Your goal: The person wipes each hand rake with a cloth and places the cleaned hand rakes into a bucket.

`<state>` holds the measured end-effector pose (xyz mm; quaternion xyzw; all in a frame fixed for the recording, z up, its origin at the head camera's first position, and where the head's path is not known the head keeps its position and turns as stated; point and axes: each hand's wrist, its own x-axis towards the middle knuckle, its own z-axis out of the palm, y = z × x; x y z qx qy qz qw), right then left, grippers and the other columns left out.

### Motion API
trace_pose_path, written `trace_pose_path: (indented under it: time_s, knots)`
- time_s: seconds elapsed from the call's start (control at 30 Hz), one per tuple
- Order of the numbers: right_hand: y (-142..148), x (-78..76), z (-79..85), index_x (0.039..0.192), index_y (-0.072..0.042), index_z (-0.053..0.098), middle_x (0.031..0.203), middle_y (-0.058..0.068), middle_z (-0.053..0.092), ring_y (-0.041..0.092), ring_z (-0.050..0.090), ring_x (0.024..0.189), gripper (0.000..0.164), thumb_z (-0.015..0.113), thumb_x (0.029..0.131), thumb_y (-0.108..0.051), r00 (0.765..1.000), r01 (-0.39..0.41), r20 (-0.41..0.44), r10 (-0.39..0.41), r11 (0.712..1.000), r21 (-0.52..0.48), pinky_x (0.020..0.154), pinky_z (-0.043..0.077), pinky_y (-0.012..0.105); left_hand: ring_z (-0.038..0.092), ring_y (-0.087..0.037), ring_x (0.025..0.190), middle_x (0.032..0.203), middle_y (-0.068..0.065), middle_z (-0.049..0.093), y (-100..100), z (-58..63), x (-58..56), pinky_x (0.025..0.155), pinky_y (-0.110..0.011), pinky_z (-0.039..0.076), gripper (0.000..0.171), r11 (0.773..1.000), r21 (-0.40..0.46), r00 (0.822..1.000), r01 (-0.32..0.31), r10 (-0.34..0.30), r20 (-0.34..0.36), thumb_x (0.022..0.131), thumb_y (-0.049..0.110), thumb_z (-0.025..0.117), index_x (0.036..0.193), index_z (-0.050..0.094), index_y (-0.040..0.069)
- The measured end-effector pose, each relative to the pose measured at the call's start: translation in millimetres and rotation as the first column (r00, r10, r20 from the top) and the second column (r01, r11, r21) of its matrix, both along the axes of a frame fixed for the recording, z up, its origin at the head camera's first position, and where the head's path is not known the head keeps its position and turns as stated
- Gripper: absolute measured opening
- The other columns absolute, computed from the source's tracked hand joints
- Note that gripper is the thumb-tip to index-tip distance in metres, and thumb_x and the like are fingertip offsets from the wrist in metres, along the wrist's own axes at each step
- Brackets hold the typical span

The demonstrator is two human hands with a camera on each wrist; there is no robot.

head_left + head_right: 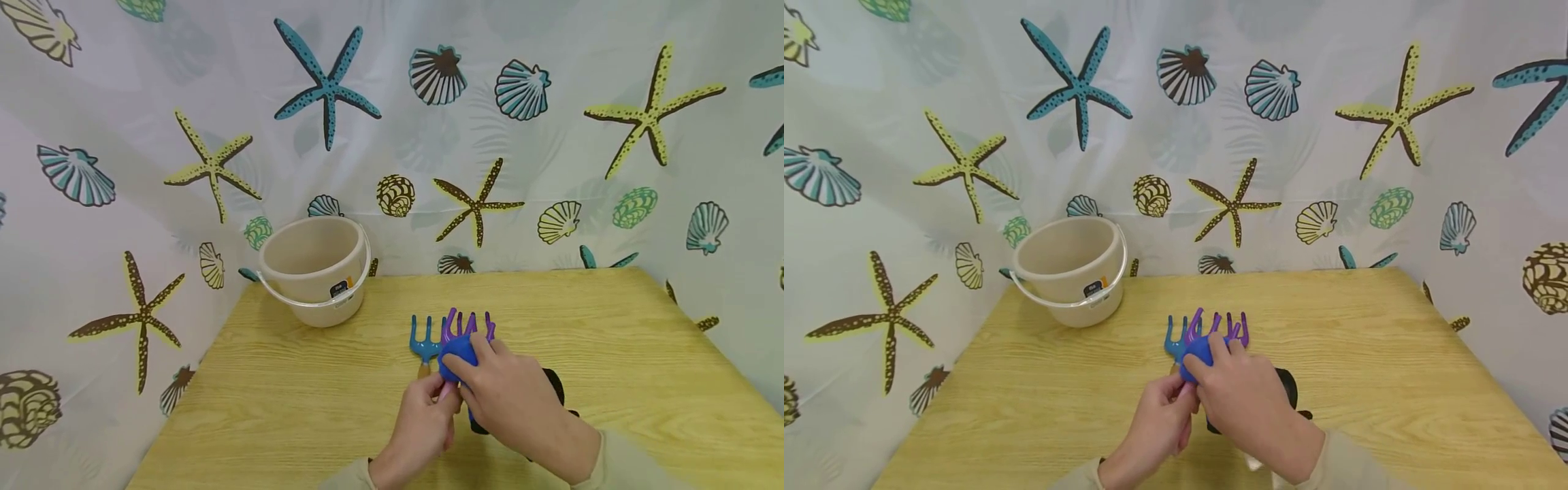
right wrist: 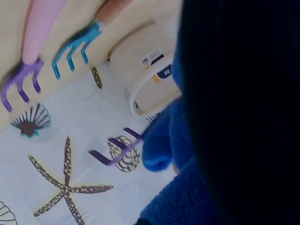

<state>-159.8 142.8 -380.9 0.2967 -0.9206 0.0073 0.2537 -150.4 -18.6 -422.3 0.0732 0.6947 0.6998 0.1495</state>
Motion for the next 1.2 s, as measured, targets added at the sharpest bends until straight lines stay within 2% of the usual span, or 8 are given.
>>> trace_pose_path:
  time_s: [0.07, 0.17, 0.37, 0.57, 0.7, 0.9, 1.07, 1.2]
  knots:
    - [-3.1, 0.0, 4.7, 0.111, -0.027, 0.073, 0.104, 0.014, 0.066, 0.027, 0.068, 0.079, 0.026, 0.077, 0.085, -0.033, 1.0, 0.002, -0.001, -0.002, 1.0, 0.019, 0.049, 0.057, 0.038, 0.038, -0.009, 0.038, 0.057, 0.002, 0.045, -0.8, -0.8, 0.0, 0.037, -0.021, 0.031, 0.018, 1.0, -0.008, 1.0, -0.004, 0.004, -0.009, 0.102, 0.017, 0.053, 0.097, 0.064, 0.004]
    - [-6.3, -7.7, 13.1, 0.109, -0.027, 0.075, 0.107, 0.016, 0.067, 0.032, 0.071, 0.084, 0.024, 0.078, 0.085, -0.029, 1.0, 0.021, -0.005, -0.021, 0.999, 0.03, 0.048, 0.056, 0.038, 0.04, -0.008, 0.038, 0.068, 0.002, 0.053, -1.6, -1.0, 0.0, 0.037, -0.02, 0.033, 0.025, 0.999, -0.038, 1.0, -0.015, 0.013, -0.028, 0.102, 0.021, 0.056, 0.121, 0.068, 0.008]
    - [-8.3, -29.1, 24.8, 0.115, -0.027, 0.075, 0.103, 0.016, 0.065, 0.031, 0.07, 0.079, 0.028, 0.075, 0.087, -0.024, 0.996, 0.087, 0.018, -0.087, 0.996, 0.027, 0.042, 0.053, 0.037, 0.044, -0.008, 0.04, 0.089, -0.003, 0.061, -2.0, 0.7, 0.2, 0.037, -0.019, 0.035, 0.047, 0.998, -0.063, 1.0, -0.014, 0.012, -0.025, 0.1, 0.021, 0.058, 0.146, 0.052, 0.008]
    - [2.6, -37.7, 24.1, 0.12, -0.025, 0.073, 0.099, 0.016, 0.063, 0.024, 0.065, 0.067, 0.031, 0.074, 0.089, -0.024, 0.984, 0.165, 0.074, -0.163, 0.986, -0.023, 0.041, 0.051, 0.034, 0.042, -0.01, 0.043, 0.085, -0.002, 0.057, -1.9, 2.7, 0.9, 0.037, -0.02, 0.034, 0.033, 1.0, -0.013, 0.999, 0.008, -0.008, 0.046, 0.101, 0.018, 0.057, 0.132, 0.061, 0.009]
    - [4.1, -23.6, 16.4, 0.12, -0.028, 0.073, 0.107, 0.016, 0.065, 0.027, 0.07, 0.077, 0.033, 0.076, 0.087, -0.026, 0.989, 0.112, 0.102, -0.106, 0.992, -0.055, 0.046, 0.055, 0.036, 0.041, -0.01, 0.042, 0.081, -0.001, 0.057, -1.8, 3.7, 0.8, 0.037, -0.021, 0.034, 0.027, 0.999, 0.052, 0.998, -0.015, 0.012, 0.064, 0.102, 0.017, 0.054, 0.125, 0.06, 0.004]
    - [1.2, -5.4, 2.3, 0.121, -0.031, 0.072, 0.118, 0.021, 0.067, 0.03, 0.072, 0.085, 0.035, 0.077, 0.087, -0.029, 0.996, 0.017, 0.085, -0.008, 0.994, -0.106, 0.044, 0.051, 0.027, 0.039, -0.011, 0.036, 0.055, 0.001, 0.045, -1.5, 6.6, -2.3, 0.034, -0.023, 0.035, 0.019, 0.993, 0.105, 0.997, -0.061, 0.056, 0.051, 0.103, 0.017, 0.051, 0.092, 0.056, 0.002]
    - [11.6, -19.6, -1.8, 0.124, -0.028, 0.071, 0.111, 0.018, 0.065, 0.026, 0.068, 0.076, 0.036, 0.075, 0.089, -0.024, 0.993, 0.096, 0.085, -0.084, 0.983, -0.153, 0.04, 0.046, 0.026, 0.039, -0.011, 0.039, 0.068, -0.001, 0.052, -3.0, 7.1, 0.0, 0.034, -0.023, 0.033, 0.024, 0.99, 0.129, 0.997, -0.058, 0.05, 0.058, 0.101, 0.017, 0.054, 0.116, 0.06, 0.0]
    - [27.6, -40.1, -1.3, 0.127, -0.025, 0.069, 0.097, 0.012, 0.057, 0.015, 0.048, 0.057, 0.033, 0.067, 0.094, -0.021, 0.97, 0.157, 0.216, -0.114, 0.969, -0.191, 0.042, 0.04, 0.024, 0.04, -0.012, 0.04, 0.073, -0.002, 0.052, -4.2, 3.9, 3.5, 0.035, -0.024, 0.033, 0.023, 0.994, 0.105, 0.997, -0.04, 0.032, 0.071, 0.101, 0.015, 0.053, 0.116, 0.059, -0.001]
